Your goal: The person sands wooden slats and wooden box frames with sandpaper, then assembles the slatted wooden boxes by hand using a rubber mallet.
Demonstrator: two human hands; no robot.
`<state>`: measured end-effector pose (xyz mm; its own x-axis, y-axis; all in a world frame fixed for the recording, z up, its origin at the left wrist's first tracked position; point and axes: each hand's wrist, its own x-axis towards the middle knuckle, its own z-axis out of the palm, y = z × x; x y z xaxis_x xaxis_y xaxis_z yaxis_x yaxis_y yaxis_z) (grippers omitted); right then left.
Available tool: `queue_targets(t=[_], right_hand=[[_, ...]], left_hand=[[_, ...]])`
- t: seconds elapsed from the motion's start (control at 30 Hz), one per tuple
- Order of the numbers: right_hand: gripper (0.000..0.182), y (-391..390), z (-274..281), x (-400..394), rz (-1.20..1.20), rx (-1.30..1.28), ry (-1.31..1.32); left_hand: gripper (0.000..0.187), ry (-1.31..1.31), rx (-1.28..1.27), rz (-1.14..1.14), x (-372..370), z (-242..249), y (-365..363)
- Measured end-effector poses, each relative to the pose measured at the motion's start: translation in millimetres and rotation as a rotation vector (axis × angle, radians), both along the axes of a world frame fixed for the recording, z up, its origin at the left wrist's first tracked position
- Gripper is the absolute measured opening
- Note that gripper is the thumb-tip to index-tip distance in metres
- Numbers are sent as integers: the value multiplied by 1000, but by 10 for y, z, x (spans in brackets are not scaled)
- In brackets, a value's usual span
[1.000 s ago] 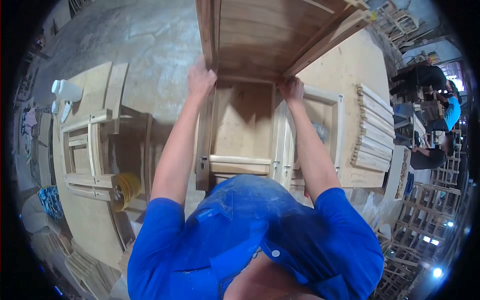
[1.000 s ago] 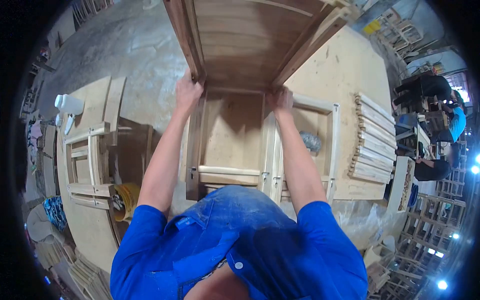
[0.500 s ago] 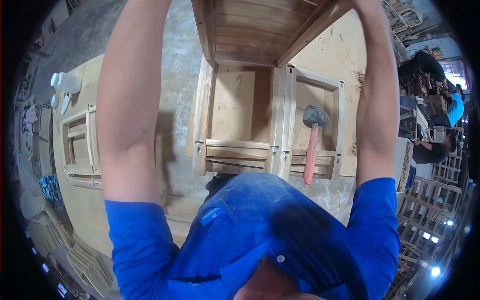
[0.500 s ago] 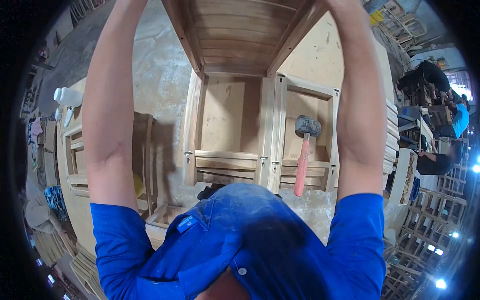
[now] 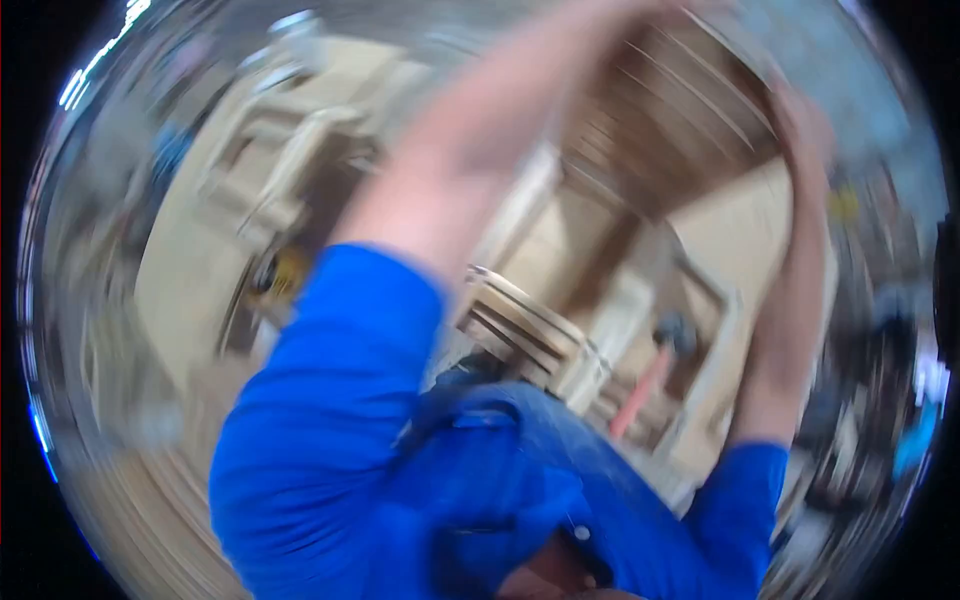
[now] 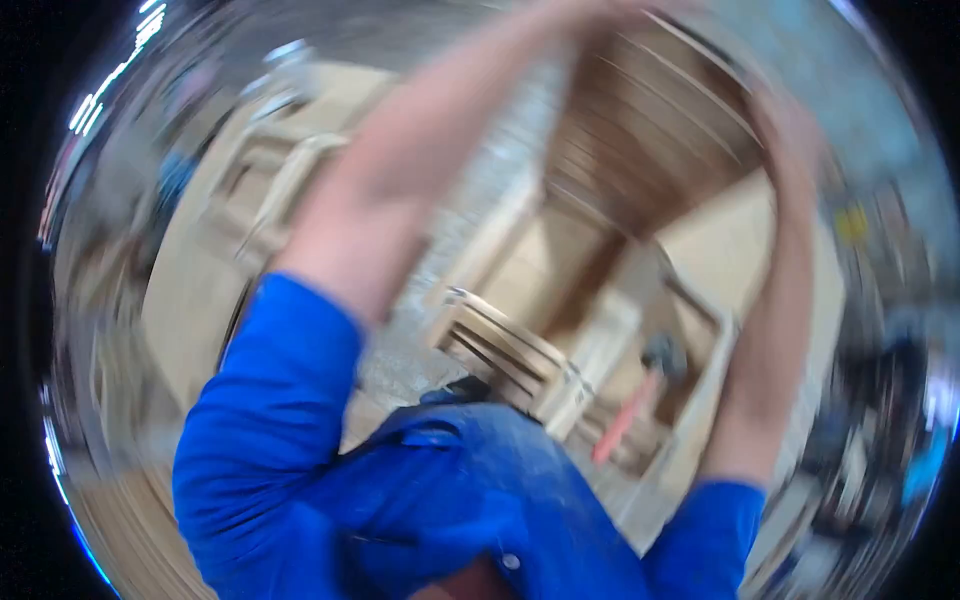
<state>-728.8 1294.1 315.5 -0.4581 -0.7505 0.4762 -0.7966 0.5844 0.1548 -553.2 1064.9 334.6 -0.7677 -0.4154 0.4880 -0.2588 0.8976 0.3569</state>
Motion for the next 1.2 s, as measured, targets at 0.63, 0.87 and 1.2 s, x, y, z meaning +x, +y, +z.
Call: queue_targets(t=[0.63, 0.87, 1.2], right_hand=[[28, 399, -598, 1146, 844, -752, 75], [32, 980, -2628, 3720, 988, -292, -1181], [20, 1329, -1611, 6421, 1277, 67, -1206]], left_hand=[[94, 204, -241, 1072, 6443, -1980, 4909], [118, -173, -1338, 1660, 8628, 361, 6575], [52, -154, -590, 1712, 10526, 1434, 7169]])
